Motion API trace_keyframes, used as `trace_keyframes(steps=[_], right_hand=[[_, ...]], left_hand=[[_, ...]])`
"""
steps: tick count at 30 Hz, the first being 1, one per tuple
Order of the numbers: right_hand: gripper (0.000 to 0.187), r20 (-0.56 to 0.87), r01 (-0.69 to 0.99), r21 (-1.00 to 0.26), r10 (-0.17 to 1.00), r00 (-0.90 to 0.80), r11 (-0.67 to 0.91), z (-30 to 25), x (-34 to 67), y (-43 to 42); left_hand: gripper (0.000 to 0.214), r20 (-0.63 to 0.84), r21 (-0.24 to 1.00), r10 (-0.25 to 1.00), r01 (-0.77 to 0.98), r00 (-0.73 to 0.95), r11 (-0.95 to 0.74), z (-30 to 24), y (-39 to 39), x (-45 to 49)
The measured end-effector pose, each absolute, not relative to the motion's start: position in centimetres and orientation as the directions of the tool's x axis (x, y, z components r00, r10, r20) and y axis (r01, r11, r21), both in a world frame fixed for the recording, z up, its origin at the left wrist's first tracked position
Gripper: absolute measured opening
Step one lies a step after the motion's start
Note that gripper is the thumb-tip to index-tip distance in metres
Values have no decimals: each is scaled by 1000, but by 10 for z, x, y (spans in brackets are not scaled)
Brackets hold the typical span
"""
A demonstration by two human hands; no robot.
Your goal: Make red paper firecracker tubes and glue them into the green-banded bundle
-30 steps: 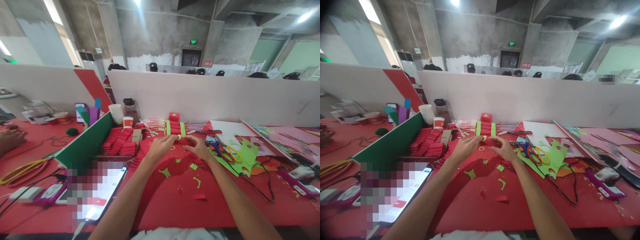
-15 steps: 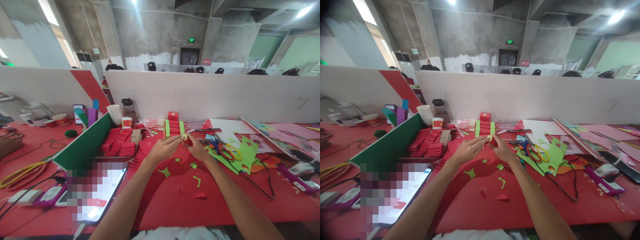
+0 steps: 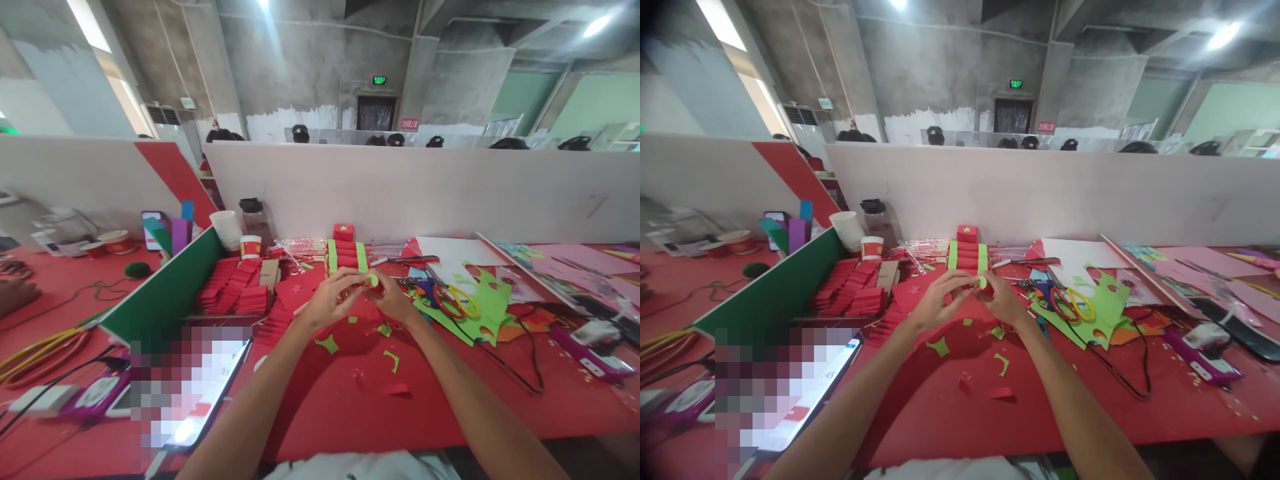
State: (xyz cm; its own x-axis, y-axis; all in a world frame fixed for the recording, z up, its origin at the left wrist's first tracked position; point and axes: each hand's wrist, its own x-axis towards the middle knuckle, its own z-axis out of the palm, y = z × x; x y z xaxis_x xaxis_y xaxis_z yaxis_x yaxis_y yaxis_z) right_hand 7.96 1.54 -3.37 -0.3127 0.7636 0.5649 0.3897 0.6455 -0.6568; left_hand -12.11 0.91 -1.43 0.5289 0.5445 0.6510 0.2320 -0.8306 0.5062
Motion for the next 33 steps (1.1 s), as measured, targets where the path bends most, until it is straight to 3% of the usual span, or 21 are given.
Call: trace_keyframes(steps=[7,10,17,23,28,33], right_hand=[[17,560,386,-668,772,-302,636,-31,75,11],[19,537,415,-677,793,-287,608,-29,75,10],[29,472,345,-784,856,-210,516,-28,82,14],[32,465,256,-841,879,-112,477,-27,88,20],[32,480,247,-840,874,-75,483,-27,89,21],[44,391,49,-917,917,-84,395,-31,90,27]], left_hand=[[34,517,715,735,251,437,-653,-15,14,-120],[30,457,747,763,270,457,-608,-16,21,-124],[20,269,597,702,458,659,-658,-24,25,-131],[21,96,612,513,355,853,-706,-38,14,-109],[22,62,569,541,416,839,-710,-50,10,-95],[13,74,537,587,463,807,-705,-55,10,-88]])
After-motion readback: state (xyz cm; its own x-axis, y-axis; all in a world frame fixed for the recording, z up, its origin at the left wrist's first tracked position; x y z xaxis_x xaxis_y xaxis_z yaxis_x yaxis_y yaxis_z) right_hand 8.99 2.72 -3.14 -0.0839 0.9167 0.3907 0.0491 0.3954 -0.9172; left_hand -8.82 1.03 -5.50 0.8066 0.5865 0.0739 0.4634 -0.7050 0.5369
